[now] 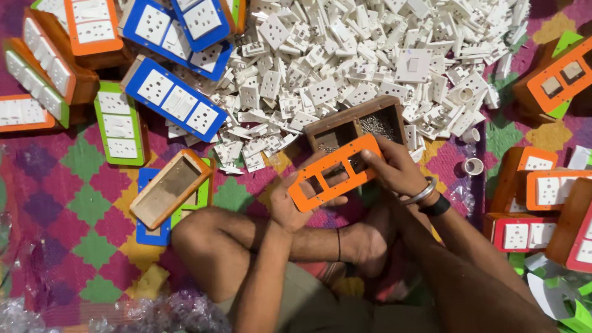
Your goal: The person sits on the floor and assembles electrical switch plates by inserting white switch modules into orange plastic frames. They secure the modules using small metal screws taken from a nearby wooden box, repeating the process for multiple units.
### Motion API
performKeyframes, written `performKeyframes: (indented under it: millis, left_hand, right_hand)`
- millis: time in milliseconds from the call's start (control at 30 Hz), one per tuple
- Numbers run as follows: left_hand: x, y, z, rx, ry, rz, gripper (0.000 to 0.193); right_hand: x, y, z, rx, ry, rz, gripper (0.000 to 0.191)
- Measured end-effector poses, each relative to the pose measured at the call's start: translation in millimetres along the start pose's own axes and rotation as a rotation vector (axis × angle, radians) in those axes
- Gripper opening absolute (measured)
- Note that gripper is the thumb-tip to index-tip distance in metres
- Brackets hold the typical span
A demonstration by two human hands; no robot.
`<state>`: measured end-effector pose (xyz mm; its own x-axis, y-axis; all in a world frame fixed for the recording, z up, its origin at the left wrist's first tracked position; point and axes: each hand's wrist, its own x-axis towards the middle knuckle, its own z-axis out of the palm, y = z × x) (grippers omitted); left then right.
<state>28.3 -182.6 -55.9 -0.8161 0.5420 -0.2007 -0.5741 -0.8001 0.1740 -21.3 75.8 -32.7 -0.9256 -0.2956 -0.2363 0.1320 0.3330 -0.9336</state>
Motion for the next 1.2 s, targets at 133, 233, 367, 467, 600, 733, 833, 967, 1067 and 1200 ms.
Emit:
performKeyframes:
  millis: [133, 233, 367, 467, 600, 733, 833, 967, 1067, 1200]
  left_hand:
    - [0, 14, -11, 0.036, -0.028, 0.086, 0.076]
    - [1, 24, -17, 0.052, -0.002, 0.133, 0.073]
    - [-1, 37, -19, 0.069, 0.006, 0.224, 0.071]
    - [-4, 43, -18, 0.066, 0.002, 0.266, 0.07]
    - [-1, 39, -18, 0.058, -0.003, 0.259, 0.07]
    - [8, 25, -16, 0.065, 0.005, 0.206, 0.069]
    - [20, 7, -17, 0.084, 0.004, 0.152, 0.068]
    - [27, -15, -19, 0.153, 0.015, 0.134, 0.061]
    - [24, -24, -18, 0.214, 0.047, 0.109, 0.063]
    - [23, -26, -14, 0.124, 0.033, 0.038, 0.063]
  right_hand:
    - [35, -22, -10, -0.476, 0.273, -0.32, 0.022]
    - [86, -37, -15, -0.64, 0.312, -0.419, 0.015]
    - [138, -45, -8, -0.83, 0.127, -0.582, 0.042]
    - [148, -41, 2, -0.737, 0.039, -0.357, 0.021]
    - [131, -25, -9, -0.328, 0.165, -0.249, 0.018]
    - [76, -26, -22, 0.271, 0.23, -0.193, 0.014]
    - [34, -41, -25, 0.234, 0.09, -0.168, 0.02]
    - [11, -58, -4, -0.109, -0.2, -0.272, 0.028]
    - [15, -63, 12, -0.187, -0.341, -0.364, 0.032]
    - [20, -65, 25, -0.247, -0.426, -0.246, 0.032]
